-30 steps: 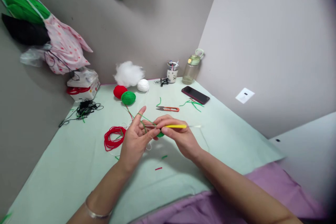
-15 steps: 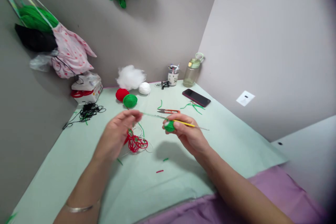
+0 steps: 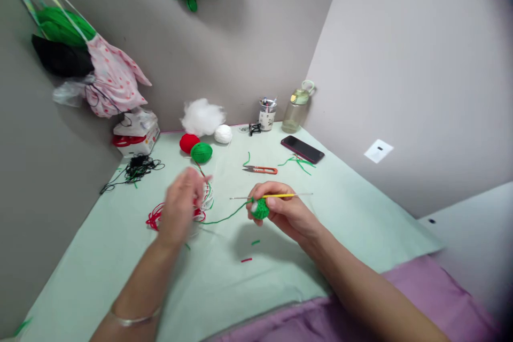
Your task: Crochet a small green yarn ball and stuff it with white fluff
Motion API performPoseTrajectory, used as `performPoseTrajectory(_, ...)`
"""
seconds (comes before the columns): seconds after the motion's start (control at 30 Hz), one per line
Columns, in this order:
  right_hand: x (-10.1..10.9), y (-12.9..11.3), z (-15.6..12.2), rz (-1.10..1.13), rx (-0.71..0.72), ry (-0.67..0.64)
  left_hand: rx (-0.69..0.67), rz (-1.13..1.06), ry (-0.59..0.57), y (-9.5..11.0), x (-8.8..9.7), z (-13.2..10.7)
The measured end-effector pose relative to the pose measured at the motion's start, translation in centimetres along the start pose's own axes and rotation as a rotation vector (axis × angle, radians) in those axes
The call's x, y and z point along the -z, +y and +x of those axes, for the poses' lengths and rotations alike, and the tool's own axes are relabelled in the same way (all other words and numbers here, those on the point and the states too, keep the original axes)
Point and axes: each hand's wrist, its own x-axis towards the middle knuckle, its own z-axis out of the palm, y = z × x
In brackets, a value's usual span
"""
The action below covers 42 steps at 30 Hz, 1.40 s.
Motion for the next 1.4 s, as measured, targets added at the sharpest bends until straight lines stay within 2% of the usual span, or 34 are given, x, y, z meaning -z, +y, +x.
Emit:
performPoseTrajectory(0.03,-0.1,0.1,0.0,-0.003,0.009,0.021,0.042,-0.035,-0.098,0.3,-1.1,-0.5)
performPoseTrajectory(0.07,-0.1,0.2,0.1,-0.008,0.023,0.054,0.150,-0.125,-0.321,0.7,-1.9,-0.8)
performPoseTrajectory(0.1,-0.1,0.3,0.1,-0.017,0.039,0.095,0.266,-0.230,-0.492,1.3,-2.3,-1.1)
performPoseTrajectory(0.13,-0.2,0.3,0.1,-0.031,0.054,0.139,0.335,-0.351,-0.556,2.0,-2.4,-1.2)
performPoseTrajectory(0.17,-0.2,0.4,0.2,-0.051,0.069,0.181,0.365,-0.473,-0.526,2.8,-2.2,-1.2)
performPoseTrajectory(0.27,-0.3,0.8,0.1,-0.139,0.107,0.245,0.286,-0.740,-0.177,4.6,-0.9,-1.0)
performPoseTrajectory(0.3,-0.4,1.0,0.1,-0.170,0.119,0.248,0.233,-0.781,-0.084,4.9,-0.7,-0.9)
performPoseTrajectory(0.37,-0.6,1.4,0.0,-0.226,0.144,0.233,0.097,-0.744,0.010,4.8,-0.5,-1.0)
performPoseTrajectory(0.43,-0.8,1.6,-0.2,-0.274,0.174,0.216,-0.111,-0.513,0.013,4.1,-0.8,-1.5)
performPoseTrajectory(0.53,-1.2,1.7,-0.6,-0.332,0.212,0.220,-0.486,0.144,-0.039,2.4,-1.4,-2.1)
performPoseTrajectory(0.6,-1.4,1.5,-0.8,-0.359,0.231,0.246,-0.604,0.458,-0.089,1.4,-1.8,-2.2)
performPoseTrajectory(0.67,-1.6,1.2,-1.0,-0.390,0.256,0.287,-0.616,0.598,-0.101,0.9,-2.1,-2.1)
performPoseTrajectory(0.73,-1.8,0.8,-1.1,-0.443,0.296,0.336,-0.571,0.617,-0.090,0.6,-2.6,-2.2)
performPoseTrajectory(0.87,-2.0,0.3,-1.1,-0.553,0.363,0.400,-0.385,0.407,-0.069,0.4,-4.0,-3.2)
performPoseTrajectory(0.97,-1.9,0.4,-1.1,-0.551,0.370,0.377,-0.252,0.209,-0.028,0.2,-5.1,-4.1)
performPoseTrajectory(1.03,-2.0,0.7,-1.1,-0.533,0.370,0.361,-0.210,0.141,-0.010,0.1,-5.5,-4.6)
performPoseTrajectory(1.13,-2.2,1.2,-1.1,-0.509,0.372,0.367,-0.240,0.151,0.006,-0.1,-5.6,-4.9)
performPoseTrajectory(1.3,-2.4,2.0,-1.1,-0.456,0.349,0.374,-0.410,0.377,0.016,-0.2,-5.3,-5.2)
performPoseTrajectory(1.4,-2.4,2.1,-1.0,-0.474,0.351,0.368,-0.299,0.324,0.011,0.0,-5.4,-5.2)
